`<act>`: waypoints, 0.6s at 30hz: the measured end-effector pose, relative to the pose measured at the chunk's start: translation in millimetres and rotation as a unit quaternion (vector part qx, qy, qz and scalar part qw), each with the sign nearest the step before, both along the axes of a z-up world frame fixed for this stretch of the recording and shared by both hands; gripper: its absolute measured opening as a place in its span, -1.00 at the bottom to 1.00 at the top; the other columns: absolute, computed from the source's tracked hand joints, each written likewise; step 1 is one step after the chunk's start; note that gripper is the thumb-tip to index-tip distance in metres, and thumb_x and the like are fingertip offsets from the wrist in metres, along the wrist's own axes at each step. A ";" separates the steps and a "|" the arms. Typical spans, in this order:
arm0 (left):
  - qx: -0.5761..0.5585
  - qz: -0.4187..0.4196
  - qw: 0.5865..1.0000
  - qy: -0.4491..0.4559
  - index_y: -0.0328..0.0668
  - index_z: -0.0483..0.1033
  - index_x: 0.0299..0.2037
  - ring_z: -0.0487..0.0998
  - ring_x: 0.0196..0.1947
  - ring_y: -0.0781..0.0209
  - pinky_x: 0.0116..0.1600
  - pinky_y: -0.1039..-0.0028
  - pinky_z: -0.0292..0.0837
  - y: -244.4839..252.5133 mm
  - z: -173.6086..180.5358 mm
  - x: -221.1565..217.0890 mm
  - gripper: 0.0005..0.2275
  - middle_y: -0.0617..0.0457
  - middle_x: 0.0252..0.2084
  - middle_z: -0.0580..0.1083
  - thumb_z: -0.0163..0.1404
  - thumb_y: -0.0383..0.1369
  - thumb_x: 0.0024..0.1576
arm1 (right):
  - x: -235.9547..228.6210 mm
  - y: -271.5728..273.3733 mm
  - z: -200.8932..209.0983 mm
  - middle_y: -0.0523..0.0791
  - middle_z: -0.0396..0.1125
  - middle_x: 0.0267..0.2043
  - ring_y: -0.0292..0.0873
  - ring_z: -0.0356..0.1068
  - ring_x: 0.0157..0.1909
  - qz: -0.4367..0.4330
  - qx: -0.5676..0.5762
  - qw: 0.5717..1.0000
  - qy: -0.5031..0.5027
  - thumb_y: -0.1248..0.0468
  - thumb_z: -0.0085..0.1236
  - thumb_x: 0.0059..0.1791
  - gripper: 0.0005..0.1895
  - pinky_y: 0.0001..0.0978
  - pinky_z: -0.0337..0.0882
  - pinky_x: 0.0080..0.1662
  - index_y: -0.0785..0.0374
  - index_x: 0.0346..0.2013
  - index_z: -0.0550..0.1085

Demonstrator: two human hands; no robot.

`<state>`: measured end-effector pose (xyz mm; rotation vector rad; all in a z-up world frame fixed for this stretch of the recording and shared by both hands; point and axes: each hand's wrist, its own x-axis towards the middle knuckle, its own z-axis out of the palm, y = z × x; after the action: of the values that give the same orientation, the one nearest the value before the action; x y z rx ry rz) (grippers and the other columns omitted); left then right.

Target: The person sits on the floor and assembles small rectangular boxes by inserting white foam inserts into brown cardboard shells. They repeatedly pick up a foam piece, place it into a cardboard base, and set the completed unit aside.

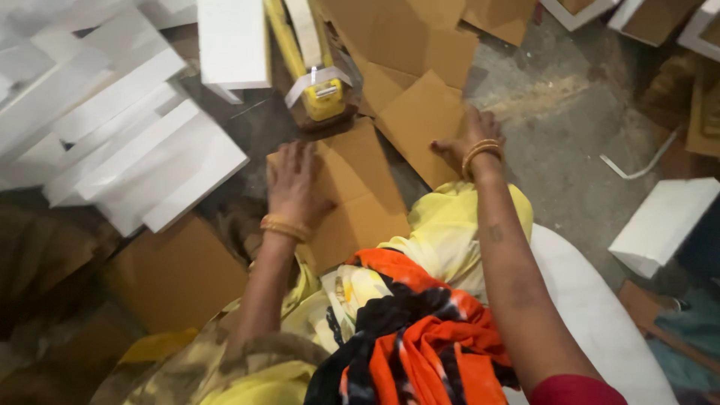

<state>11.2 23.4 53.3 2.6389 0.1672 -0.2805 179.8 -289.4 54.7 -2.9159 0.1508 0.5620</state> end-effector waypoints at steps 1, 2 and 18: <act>0.001 -0.004 1.000 0.006 -0.23 -0.03 0.46 -0.16 0.53 -0.11 0.48 -0.10 -0.26 1.0 -1.6 3.3 0.06 -0.16 0.52 -0.06 0.39 -0.12 -0.22 | 2.7 3.6 0.7 0.13 0.07 0.41 0.21 0.04 0.45 0.015 -0.007 1.000 -0.005 -0.20 0.51 -0.33 0.18 0.07 0.11 0.38 0.03 0.44 0.13; -0.001 -0.013 1.000 -0.013 -0.23 0.00 0.44 -0.13 0.52 -0.11 0.47 -0.10 -0.25 -0.2 -4.4 6.6 0.04 -0.16 0.52 -0.05 0.40 -0.14 -0.24 | 3.5 4.0 3.3 0.18 0.10 0.39 0.26 0.07 0.43 0.029 -0.013 0.999 -0.010 -0.24 0.52 -0.35 0.22 0.04 0.16 0.38 0.05 0.45 0.15; 0.317 0.188 0.905 -0.212 -0.15 0.44 0.24 0.36 0.26 -0.02 0.47 -0.18 -0.12 198.3 -0.4 -47.6 -0.50 -0.04 0.19 0.38 0.24 -0.34 0.07 | -8.4 13.6 9.7 0.17 0.10 0.31 0.25 0.11 0.35 -0.039 0.069 0.995 -0.059 -0.08 0.55 -0.30 0.01 0.08 0.27 0.26 0.22 0.29 0.26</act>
<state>-36.4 221.6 52.9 3.1257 0.7114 0.5732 171.4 -275.7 64.4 -2.7870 0.2000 0.3699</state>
